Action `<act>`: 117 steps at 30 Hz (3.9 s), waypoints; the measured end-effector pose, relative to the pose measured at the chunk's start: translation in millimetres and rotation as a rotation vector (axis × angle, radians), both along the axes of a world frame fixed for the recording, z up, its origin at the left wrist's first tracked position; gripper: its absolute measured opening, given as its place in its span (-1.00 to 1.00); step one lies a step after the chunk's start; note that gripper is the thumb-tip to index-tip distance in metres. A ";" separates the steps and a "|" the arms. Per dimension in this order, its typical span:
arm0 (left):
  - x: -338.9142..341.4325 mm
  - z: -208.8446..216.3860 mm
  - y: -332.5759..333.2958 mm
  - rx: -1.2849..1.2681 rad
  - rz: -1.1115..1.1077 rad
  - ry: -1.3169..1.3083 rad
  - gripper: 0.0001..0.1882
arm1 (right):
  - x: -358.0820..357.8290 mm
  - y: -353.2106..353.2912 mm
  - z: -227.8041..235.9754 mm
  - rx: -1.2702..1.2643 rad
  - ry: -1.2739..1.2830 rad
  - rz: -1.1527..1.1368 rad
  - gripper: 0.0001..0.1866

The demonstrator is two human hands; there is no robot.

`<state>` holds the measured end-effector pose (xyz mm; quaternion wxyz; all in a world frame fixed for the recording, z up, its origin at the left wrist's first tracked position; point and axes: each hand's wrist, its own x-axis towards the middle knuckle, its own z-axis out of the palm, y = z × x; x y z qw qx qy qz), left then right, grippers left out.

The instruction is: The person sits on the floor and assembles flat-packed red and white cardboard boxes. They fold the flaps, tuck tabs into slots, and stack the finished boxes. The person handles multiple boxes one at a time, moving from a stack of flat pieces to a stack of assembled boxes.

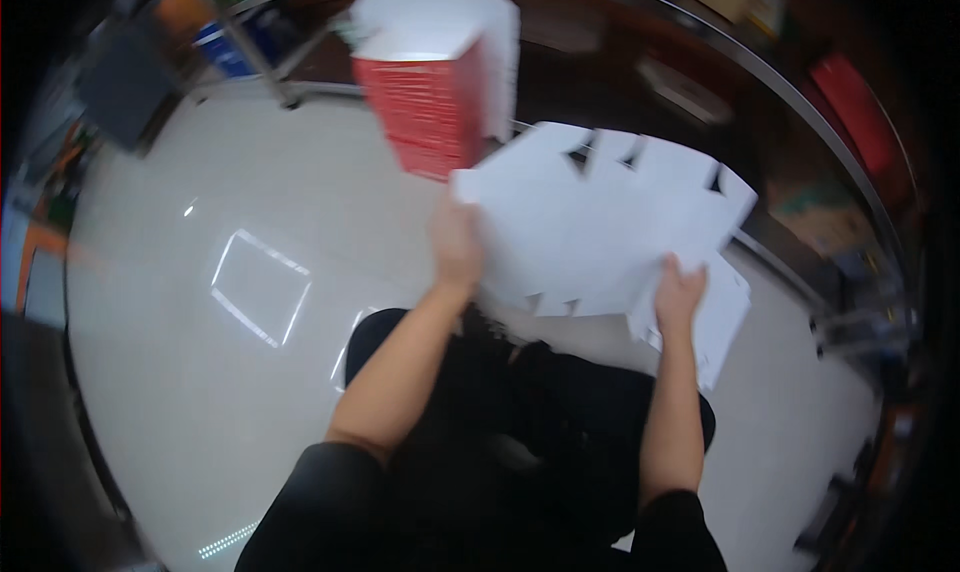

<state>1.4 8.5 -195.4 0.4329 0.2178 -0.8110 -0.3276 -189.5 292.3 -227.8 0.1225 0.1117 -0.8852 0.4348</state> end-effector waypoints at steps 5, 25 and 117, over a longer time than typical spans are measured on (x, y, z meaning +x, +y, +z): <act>-9.1 29.7 15.8 0.615 -0.373 0.397 -0.55 | 15.4 -20.1 26.3 -0.600 -0.205 0.321 -0.47; 4.7 87.0 -4.3 0.778 -0.198 0.175 -0.67 | 35.1 -59.4 72.3 -0.123 -0.060 0.139 -0.58; -21.1 61.2 -16.7 0.723 -0.121 -0.034 -0.21 | 16.2 -2.4 108.7 -0.530 -0.608 0.438 -0.57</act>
